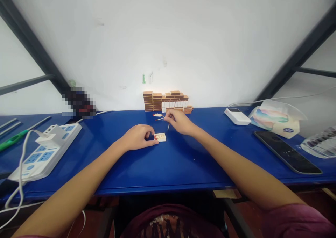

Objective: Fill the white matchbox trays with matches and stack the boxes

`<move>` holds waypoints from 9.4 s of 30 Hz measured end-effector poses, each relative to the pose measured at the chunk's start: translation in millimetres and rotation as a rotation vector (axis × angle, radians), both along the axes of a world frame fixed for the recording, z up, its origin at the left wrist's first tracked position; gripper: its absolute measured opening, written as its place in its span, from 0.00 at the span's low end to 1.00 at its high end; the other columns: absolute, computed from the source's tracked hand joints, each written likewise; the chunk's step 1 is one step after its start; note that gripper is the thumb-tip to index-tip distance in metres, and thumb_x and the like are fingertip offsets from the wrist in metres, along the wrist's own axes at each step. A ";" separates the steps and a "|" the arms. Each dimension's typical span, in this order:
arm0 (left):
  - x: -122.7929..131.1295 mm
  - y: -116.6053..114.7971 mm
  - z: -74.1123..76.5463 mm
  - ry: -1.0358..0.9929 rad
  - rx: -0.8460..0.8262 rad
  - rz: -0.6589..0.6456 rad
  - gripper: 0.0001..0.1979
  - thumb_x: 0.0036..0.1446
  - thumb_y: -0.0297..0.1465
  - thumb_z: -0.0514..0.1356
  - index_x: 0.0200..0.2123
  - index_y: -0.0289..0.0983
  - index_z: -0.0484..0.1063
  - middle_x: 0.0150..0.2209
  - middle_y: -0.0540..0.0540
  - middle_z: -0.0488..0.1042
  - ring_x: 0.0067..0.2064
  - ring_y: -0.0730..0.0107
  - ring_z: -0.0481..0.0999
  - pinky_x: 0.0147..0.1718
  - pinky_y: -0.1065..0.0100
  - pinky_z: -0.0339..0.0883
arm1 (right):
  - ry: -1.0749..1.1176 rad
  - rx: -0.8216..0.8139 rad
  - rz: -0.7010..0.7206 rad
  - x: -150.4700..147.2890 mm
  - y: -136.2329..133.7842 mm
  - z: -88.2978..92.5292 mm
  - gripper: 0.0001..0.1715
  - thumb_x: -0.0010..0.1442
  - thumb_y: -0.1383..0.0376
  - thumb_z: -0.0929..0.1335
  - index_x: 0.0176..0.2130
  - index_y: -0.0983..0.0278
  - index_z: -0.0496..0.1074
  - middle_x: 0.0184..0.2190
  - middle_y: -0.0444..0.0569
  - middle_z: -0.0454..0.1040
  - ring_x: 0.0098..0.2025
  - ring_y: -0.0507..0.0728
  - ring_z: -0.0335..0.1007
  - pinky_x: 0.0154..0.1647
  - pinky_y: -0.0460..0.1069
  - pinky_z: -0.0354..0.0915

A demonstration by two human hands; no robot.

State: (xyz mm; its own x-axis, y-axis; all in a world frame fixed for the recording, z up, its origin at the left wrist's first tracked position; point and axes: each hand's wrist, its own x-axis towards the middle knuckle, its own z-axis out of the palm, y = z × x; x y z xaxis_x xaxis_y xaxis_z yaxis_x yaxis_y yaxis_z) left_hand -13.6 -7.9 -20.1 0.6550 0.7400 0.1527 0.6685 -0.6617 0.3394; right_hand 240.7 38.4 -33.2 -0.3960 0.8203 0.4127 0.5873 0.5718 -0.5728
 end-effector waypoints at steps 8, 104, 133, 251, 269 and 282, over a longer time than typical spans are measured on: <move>-0.3 0.0 -0.5 -0.011 0.009 0.008 0.20 0.59 0.51 0.66 0.40 0.39 0.79 0.29 0.50 0.74 0.29 0.69 0.70 0.31 0.66 0.58 | 0.128 -0.063 0.121 -0.2 -14.1 14.6 0.14 0.70 0.61 0.65 0.43 0.64 0.79 0.38 0.50 0.79 0.37 0.55 0.70 0.40 0.51 0.65; 8.9 -1.5 -11.3 0.026 0.010 0.160 0.21 0.63 0.53 0.61 0.45 0.41 0.76 0.27 0.50 0.75 0.29 0.64 0.74 0.29 0.66 0.55 | -0.273 0.002 -0.398 -1.8 27.3 -25.4 0.17 0.64 0.51 0.73 0.34 0.63 0.77 0.38 0.55 0.81 0.37 0.59 0.76 0.35 0.51 0.65; 6.0 -3.0 -9.4 0.037 -0.011 0.125 0.22 0.65 0.52 0.60 0.48 0.41 0.75 0.28 0.49 0.75 0.30 0.64 0.74 0.29 0.66 0.55 | -0.361 -0.103 0.181 1.1 -27.6 10.7 0.05 0.68 0.65 0.70 0.37 0.63 0.74 0.37 0.49 0.73 0.37 0.56 0.68 0.38 0.49 0.61; 3.5 -6.1 -0.7 0.100 0.050 0.096 0.20 0.64 0.49 0.62 0.48 0.40 0.78 0.31 0.47 0.77 0.31 0.63 0.76 0.30 0.66 0.57 | -0.509 -0.224 -0.037 4.2 -28.9 9.7 0.14 0.72 0.54 0.67 0.41 0.62 0.73 0.38 0.51 0.80 0.37 0.58 0.74 0.35 0.49 0.58; 3.7 -5.9 -2.2 0.106 0.048 0.086 0.21 0.65 0.50 0.61 0.48 0.39 0.78 0.31 0.47 0.76 0.31 0.63 0.75 0.30 0.65 0.57 | -0.528 -0.097 0.043 0.5 -35.6 9.3 0.13 0.77 0.57 0.62 0.46 0.63 0.70 0.44 0.56 0.80 0.42 0.61 0.75 0.39 0.50 0.60; 5.3 -8.6 -3.1 0.112 0.071 0.059 0.20 0.66 0.49 0.62 0.46 0.38 0.77 0.32 0.46 0.78 0.31 0.63 0.76 0.29 0.65 0.57 | -0.557 -0.120 0.088 -22.1 -56.7 7.1 0.12 0.77 0.58 0.62 0.44 0.62 0.69 0.45 0.54 0.80 0.41 0.59 0.75 0.37 0.50 0.59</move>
State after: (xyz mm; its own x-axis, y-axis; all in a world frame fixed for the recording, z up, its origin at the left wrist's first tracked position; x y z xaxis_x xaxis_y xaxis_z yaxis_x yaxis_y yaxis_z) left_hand -8.3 -16.5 -23.3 0.6266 0.7677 0.1344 0.7381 -0.6399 0.2139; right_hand 218.6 -18.3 -26.1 -0.5960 0.8024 0.0285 0.7720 0.5825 -0.2545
